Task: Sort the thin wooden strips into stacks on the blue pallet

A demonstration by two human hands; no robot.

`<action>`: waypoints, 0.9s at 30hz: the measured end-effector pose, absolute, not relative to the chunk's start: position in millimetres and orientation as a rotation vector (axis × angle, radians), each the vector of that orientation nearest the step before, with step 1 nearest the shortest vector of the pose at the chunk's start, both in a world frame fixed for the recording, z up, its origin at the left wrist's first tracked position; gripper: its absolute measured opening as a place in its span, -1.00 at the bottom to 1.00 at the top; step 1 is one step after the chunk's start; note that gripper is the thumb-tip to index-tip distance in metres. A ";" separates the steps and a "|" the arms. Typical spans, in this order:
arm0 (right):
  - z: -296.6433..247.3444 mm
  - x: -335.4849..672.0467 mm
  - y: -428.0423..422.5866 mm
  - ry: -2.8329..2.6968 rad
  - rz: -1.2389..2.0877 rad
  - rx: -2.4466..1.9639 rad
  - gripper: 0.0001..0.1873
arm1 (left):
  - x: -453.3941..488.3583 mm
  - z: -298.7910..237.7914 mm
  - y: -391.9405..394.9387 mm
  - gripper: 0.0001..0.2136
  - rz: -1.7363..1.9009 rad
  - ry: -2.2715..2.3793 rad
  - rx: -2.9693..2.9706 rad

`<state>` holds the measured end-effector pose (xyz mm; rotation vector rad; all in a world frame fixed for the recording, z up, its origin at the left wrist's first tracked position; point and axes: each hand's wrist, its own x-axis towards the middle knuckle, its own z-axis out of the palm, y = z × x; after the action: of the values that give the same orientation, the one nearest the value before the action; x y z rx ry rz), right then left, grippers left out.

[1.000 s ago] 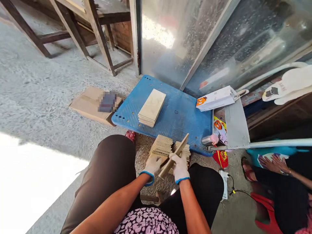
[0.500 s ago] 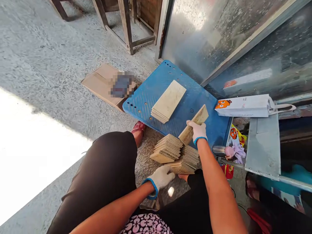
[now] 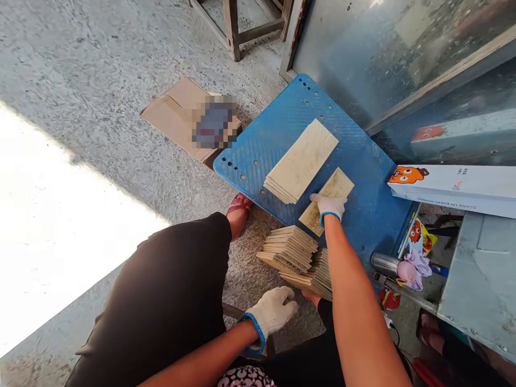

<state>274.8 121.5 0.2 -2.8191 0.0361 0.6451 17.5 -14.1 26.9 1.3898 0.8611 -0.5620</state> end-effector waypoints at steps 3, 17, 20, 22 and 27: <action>-9.4 274.4 129.1 0.033 0.692 -2.867 0.29 | 17.3 25.0 -12.3 -0.73 -0.547 0.890 1.342; -33.9 264.7 140.0 -0.020 0.681 -2.998 0.35 | 20.0 18.0 -14.0 -0.80 -0.532 0.898 1.254; -35.7 261.1 134.2 -0.021 0.639 -2.935 0.24 | 21.6 20.5 -13.7 -0.80 -0.538 0.901 1.277; -34.3 260.7 129.2 0.004 0.607 -2.857 0.11 | 23.6 22.9 -13.7 -0.80 -0.541 0.904 1.297; -12.4 268.9 115.1 0.007 0.555 -2.761 -0.18 | 30.1 26.7 -16.2 -0.81 -0.552 0.850 1.359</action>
<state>268.9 115.1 -12.4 -2.7610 0.0068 0.5554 30.1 -16.2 26.7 1.3594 0.8496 -0.5519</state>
